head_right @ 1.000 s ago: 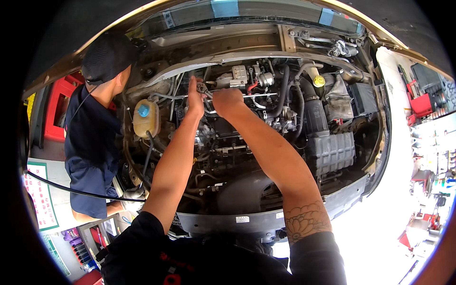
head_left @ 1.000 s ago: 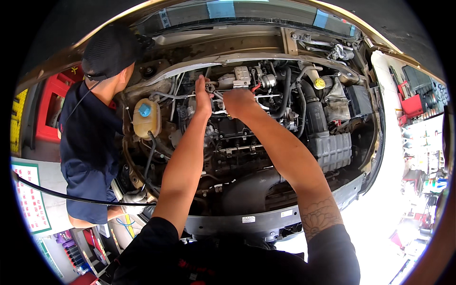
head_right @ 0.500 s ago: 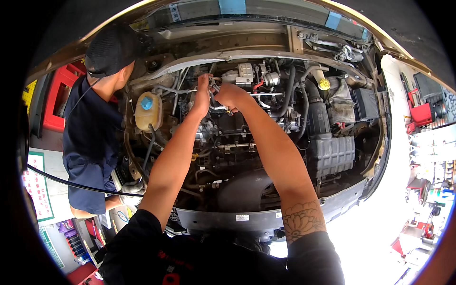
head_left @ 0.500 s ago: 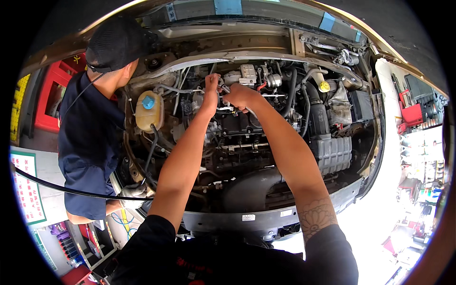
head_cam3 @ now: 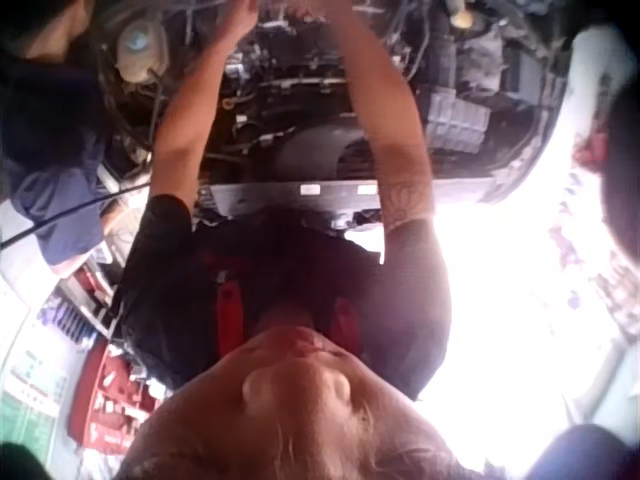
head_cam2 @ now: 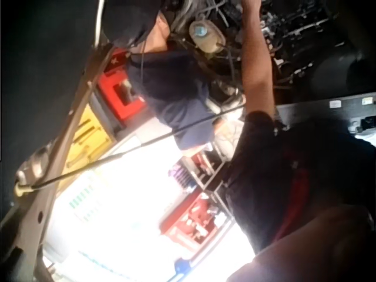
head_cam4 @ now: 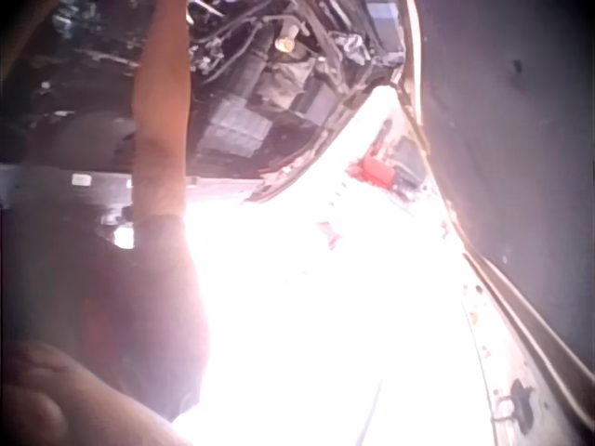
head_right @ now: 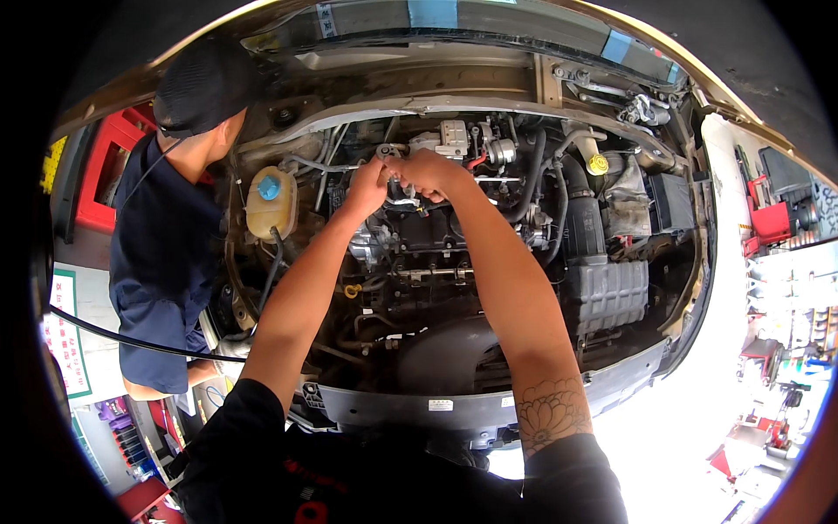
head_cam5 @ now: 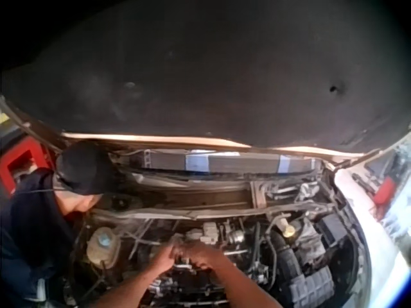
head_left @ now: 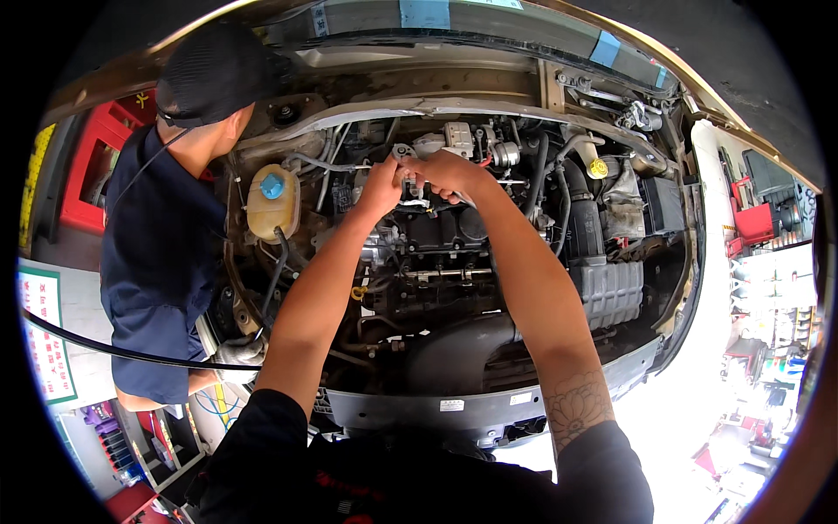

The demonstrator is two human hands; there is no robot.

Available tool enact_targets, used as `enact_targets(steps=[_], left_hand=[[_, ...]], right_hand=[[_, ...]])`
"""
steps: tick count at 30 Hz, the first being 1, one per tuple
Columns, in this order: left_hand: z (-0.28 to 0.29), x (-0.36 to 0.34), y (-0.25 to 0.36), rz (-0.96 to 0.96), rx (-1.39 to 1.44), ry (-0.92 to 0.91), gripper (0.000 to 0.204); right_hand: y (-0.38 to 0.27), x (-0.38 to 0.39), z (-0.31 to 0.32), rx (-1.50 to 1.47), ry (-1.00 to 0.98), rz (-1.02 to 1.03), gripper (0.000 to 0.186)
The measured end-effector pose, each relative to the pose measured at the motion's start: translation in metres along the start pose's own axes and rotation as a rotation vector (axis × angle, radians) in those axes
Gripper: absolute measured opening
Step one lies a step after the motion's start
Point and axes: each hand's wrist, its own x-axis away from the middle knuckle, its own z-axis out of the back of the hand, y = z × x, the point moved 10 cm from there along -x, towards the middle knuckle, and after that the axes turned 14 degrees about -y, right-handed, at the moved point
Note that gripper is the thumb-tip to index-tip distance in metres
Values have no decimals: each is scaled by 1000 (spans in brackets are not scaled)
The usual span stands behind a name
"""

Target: The person selects a socket wrench from a toolbox and uses it to remove a spark plug from the car engine. Another person assists by holding the hood open and working nearby.

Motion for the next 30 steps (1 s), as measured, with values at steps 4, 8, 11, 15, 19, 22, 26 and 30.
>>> enact_targets(steps=[4, 8, 11, 15, 19, 22, 26, 30], left_hand=[[-1, 6, -18, 3, -9, 124, 16], [-14, 5, -52, 109, 126, 155, 25], [-6, 8, -45, 103, 61, 204, 24], [3, 16, -18, 24, 13, 276, 22], [1, 18, -13, 43, 14, 281, 20], [-3, 14, 0, -48, 77, 272, 20], [3, 20, -29, 25, -76, 187, 26], [-13, 15, -34, 129, 217, 73, 29]], right_hand=[[-6, 4, -24, -268, -26, 40, 62], [-15, -10, -38, -439, -73, 109, 60], [-20, -17, -31, -335, -52, 90, 58], [-21, -23, -11, -76, -40, 36, 61], [-42, -28, 11, 418, -39, 145, 64], [-53, -31, 23, 744, 372, 571, 61], [-23, -37, -20, 147, 59, 70, 66], [-6, -31, -43, -479, 171, 194, 61]])
